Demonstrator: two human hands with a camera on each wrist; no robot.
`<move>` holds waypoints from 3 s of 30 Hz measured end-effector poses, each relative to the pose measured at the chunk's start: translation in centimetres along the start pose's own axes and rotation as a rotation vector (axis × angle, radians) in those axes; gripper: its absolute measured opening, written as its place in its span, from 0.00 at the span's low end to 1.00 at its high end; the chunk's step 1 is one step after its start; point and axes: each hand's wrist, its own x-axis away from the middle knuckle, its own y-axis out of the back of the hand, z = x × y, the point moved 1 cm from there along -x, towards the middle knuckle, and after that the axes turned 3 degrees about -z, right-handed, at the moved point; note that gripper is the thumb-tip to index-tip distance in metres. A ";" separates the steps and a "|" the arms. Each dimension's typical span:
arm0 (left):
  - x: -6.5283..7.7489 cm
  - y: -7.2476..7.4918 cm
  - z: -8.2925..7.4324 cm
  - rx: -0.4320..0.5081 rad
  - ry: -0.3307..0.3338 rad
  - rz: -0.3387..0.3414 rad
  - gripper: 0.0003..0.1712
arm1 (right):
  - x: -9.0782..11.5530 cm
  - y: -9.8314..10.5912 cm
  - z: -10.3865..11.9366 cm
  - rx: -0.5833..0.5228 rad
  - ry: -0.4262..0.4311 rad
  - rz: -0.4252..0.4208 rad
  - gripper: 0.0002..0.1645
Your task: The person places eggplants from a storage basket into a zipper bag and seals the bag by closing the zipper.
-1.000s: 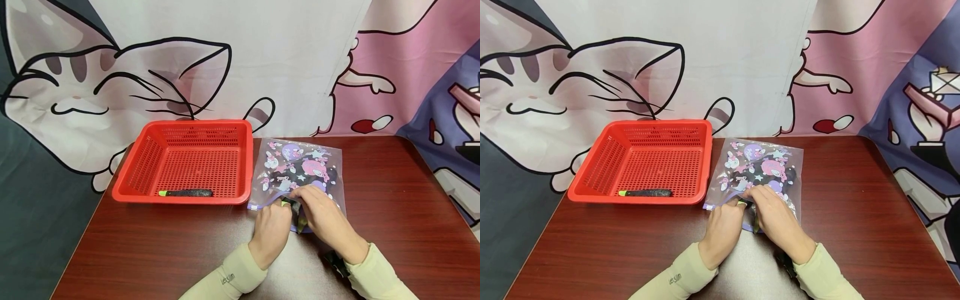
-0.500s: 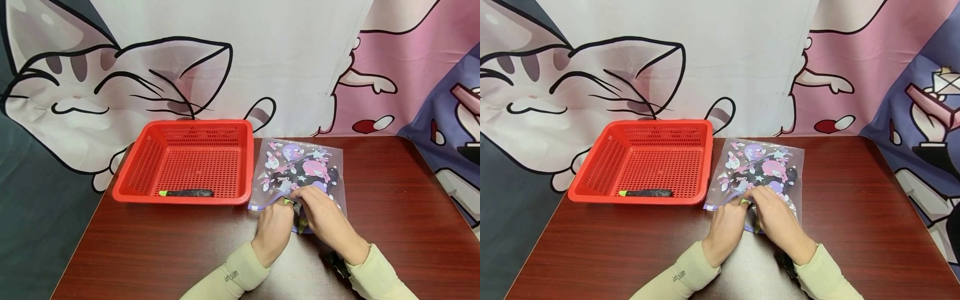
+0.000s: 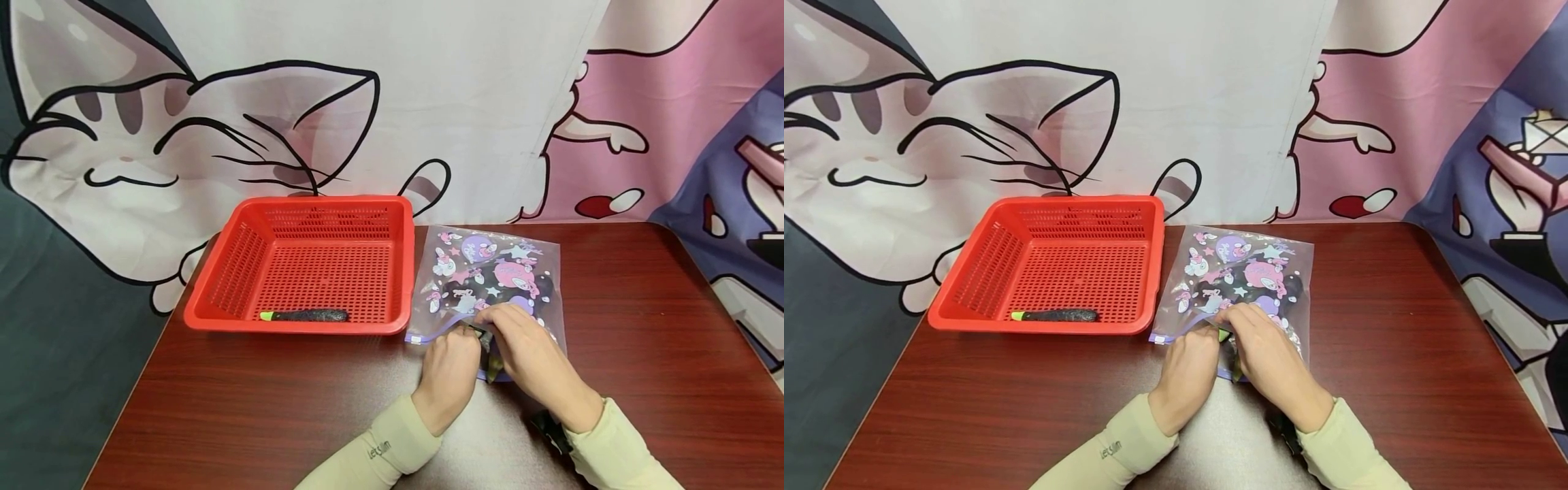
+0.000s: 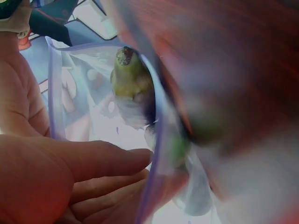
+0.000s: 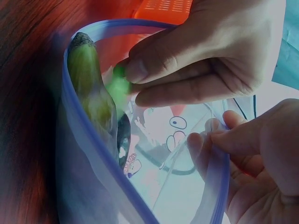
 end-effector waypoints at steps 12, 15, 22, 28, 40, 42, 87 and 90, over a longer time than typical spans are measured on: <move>-0.1 0.9 0.3 0.054 -0.022 0.048 0.08 | 0.0 0.0 0.1 0.011 -0.011 0.007 0.20; 0.0 1.4 0.5 0.077 -0.035 0.061 0.10 | 0.0 0.0 0.1 0.011 -0.012 0.008 0.21; 0.4 2.3 1.4 0.108 -0.030 0.078 0.13 | 0.0 -0.1 0.1 0.005 -0.002 0.004 0.21; 0.6 3.0 2.2 0.104 -0.027 0.048 0.20 | 0.0 -0.1 0.1 0.001 0.002 0.003 0.20; -0.1 5.6 4.4 0.249 -0.021 0.196 0.16 | 0.1 -0.2 0.0 0.006 -0.006 0.006 0.20; -0.2 6.1 4.9 0.265 -0.015 0.233 0.12 | 0.1 -0.2 0.0 0.006 -0.005 0.006 0.20; -6.3 8.9 19.4 0.186 -0.096 0.672 0.14 | 0.0 -0.4 -0.2 -0.009 0.017 0.003 0.18; -6.6 8.5 19.9 0.169 -0.099 0.691 0.16 | 0.0 -0.4 -0.2 -0.014 0.018 0.002 0.18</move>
